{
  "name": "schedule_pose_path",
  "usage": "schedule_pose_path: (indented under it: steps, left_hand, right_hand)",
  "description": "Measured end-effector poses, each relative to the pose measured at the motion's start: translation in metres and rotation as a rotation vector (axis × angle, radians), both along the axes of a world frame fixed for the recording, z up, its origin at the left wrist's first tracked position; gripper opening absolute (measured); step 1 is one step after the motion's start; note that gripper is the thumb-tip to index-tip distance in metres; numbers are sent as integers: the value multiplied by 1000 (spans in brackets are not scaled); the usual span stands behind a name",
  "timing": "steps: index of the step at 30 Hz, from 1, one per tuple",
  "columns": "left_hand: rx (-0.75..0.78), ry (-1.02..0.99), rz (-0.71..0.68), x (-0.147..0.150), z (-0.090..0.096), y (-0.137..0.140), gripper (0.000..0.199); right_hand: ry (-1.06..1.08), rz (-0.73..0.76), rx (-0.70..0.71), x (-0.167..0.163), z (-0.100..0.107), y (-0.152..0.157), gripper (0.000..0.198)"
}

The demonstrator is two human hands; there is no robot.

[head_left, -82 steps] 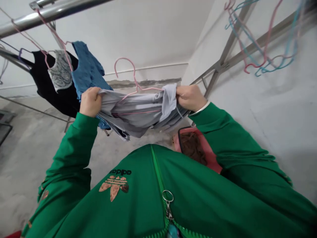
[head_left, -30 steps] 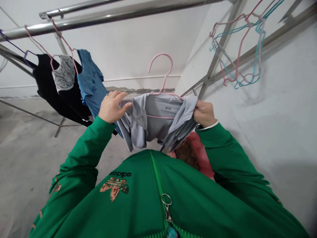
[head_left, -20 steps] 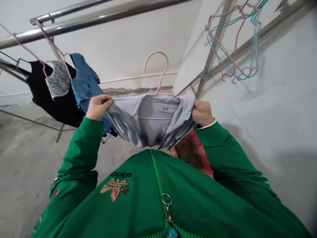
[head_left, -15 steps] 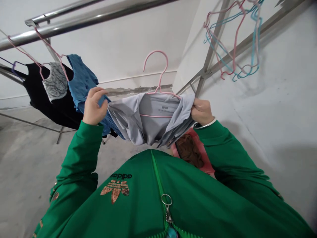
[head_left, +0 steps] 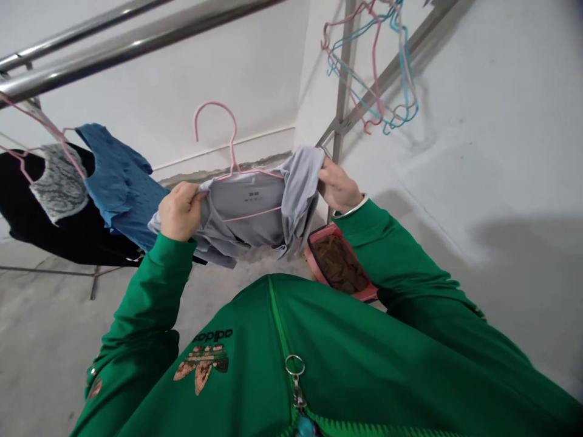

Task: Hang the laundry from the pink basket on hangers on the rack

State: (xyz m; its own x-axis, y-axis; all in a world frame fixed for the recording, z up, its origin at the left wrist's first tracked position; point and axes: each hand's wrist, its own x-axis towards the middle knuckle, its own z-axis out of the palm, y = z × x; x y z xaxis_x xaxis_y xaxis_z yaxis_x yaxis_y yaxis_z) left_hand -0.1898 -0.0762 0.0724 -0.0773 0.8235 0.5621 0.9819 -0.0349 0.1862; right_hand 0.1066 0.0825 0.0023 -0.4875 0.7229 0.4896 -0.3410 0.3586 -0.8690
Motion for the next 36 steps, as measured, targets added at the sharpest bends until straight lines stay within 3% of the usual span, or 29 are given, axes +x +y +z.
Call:
schedule_pose_path:
  steps: [3, 6, 8, 10, 13, 16, 20, 24, 29, 32, 36]
  left_hand:
    - [45, -18, 21, -2, 7, -2, 12]
    - [105, -35, -3, -6, 15, -5, 13]
    - [162, -44, -40, -10, 20, -9, 13]
    - [212, -57, -56, -15, 24, -14, 13]
    - [240, -88, -37, -22, 27, -22, 17]
    - [241, -105, -15, -25, 28, -27, 20]
    - [268, -99, -34, -22, 28, -25, 19]
    - [255, -87, -81, -16, 28, -21, 21]
    - [255, -86, -99, -8, 23, -20, 18]
    - [241, -124, -93, -6, 18, -19, 17]
    - [168, -111, 21, -4, 15, -19, 21]
  right_hand:
    - [98, -165, -94, -1, 2, 5, 61]
    - [69, -435, -139, 3, 3, 19, 39]
    - [44, -536, -172, 9, 1, 30, 30]
    - [-42, -540, -215, 17, -4, 38, 26]
    - [-340, -370, -228, 29, -11, 40, 22]
    - [-547, -297, -16, 39, -8, 36, 19]
    - [-469, -429, 509, 41, 20, 29, 34]
    - [-551, -254, 870, 22, 45, 24, 32]
    - [-645, -291, 1010, 3, 45, 13, 29]
    - [-634, -350, 1018, -2, 44, 4, 33]
    - [-621, -405, 983, -8, 50, -6, 38]
